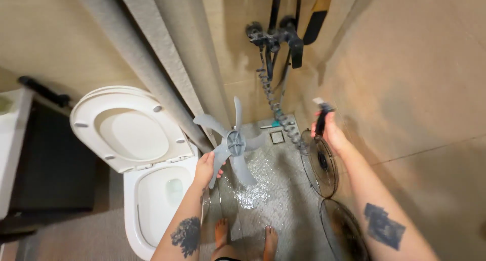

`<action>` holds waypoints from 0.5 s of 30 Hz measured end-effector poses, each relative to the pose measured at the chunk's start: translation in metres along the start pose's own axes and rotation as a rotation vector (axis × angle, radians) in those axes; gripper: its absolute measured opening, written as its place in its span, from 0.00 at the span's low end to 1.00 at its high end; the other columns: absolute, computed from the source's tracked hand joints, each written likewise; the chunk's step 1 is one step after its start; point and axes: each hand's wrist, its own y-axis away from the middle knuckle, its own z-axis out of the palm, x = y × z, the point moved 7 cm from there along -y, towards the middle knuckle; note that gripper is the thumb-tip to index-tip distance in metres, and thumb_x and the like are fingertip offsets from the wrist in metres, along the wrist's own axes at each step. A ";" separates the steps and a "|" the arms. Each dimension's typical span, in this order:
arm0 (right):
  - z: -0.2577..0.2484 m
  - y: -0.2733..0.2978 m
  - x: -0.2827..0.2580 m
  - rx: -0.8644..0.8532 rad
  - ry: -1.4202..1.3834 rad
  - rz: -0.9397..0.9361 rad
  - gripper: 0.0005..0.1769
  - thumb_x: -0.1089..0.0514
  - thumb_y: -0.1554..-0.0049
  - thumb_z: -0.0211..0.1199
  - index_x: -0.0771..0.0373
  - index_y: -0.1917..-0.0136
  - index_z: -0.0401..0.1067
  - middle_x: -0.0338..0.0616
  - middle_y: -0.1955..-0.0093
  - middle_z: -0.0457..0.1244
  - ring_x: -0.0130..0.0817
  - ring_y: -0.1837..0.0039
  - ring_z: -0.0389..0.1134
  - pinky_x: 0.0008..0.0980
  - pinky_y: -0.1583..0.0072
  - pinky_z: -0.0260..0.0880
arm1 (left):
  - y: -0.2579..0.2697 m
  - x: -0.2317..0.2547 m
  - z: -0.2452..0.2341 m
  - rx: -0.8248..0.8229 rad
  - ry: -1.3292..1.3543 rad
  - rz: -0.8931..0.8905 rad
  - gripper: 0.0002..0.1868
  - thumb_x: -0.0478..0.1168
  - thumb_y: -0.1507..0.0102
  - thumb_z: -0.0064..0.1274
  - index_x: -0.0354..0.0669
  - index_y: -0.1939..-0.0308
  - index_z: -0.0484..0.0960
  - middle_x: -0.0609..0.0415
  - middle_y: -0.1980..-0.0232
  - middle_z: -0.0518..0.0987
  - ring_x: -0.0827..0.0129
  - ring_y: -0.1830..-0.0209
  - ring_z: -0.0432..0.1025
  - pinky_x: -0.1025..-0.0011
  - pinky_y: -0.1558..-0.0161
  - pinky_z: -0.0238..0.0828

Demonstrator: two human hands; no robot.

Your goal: The person rinses disassembled fan parts, including two metal cages and a plastic fan blade, using a handheld shower sprayer in a bathroom. The parts are sprayed with water and placed on the floor.

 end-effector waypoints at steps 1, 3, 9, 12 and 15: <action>0.007 -0.009 -0.003 -0.111 0.119 0.050 0.31 0.32 0.35 0.34 0.57 0.40 0.64 0.39 0.61 0.62 0.30 0.60 0.64 0.31 0.54 0.67 | 0.005 0.013 0.004 0.006 0.015 0.019 0.22 0.50 0.28 0.36 0.37 0.45 0.76 0.49 0.63 0.84 0.70 0.81 0.71 0.72 0.79 0.70; 0.020 -0.018 -0.002 -0.280 0.401 0.144 0.27 0.37 0.32 0.41 0.62 0.45 0.66 0.39 0.62 0.61 0.29 0.61 0.61 0.32 0.55 0.65 | 0.011 0.030 0.019 0.009 0.047 0.058 0.22 0.49 0.27 0.35 0.35 0.45 0.75 0.49 0.63 0.84 0.70 0.81 0.71 0.72 0.79 0.69; 0.070 -0.002 0.000 -0.534 0.798 0.174 0.19 0.39 0.39 0.55 0.54 0.47 0.74 0.31 0.63 0.61 0.22 0.60 0.58 0.26 0.57 0.60 | 0.007 0.053 0.056 0.105 0.073 0.141 0.21 0.49 0.27 0.35 0.37 0.46 0.75 0.48 0.64 0.83 0.69 0.81 0.71 0.71 0.79 0.70; 0.093 -0.010 -0.006 -0.517 0.801 0.101 0.20 0.39 0.38 0.55 0.57 0.50 0.74 0.34 0.65 0.60 0.25 0.61 0.59 0.28 0.57 0.61 | -0.007 0.051 0.075 0.109 0.090 0.139 0.21 0.49 0.27 0.36 0.35 0.46 0.76 0.48 0.65 0.82 0.68 0.82 0.71 0.71 0.80 0.69; 0.108 -0.018 -0.001 -0.455 0.759 0.041 0.22 0.39 0.38 0.55 0.60 0.52 0.74 0.35 0.65 0.60 0.26 0.60 0.60 0.29 0.57 0.62 | -0.015 0.038 0.087 0.152 0.061 0.101 0.21 0.49 0.27 0.36 0.35 0.45 0.75 0.46 0.66 0.82 0.67 0.82 0.72 0.70 0.80 0.70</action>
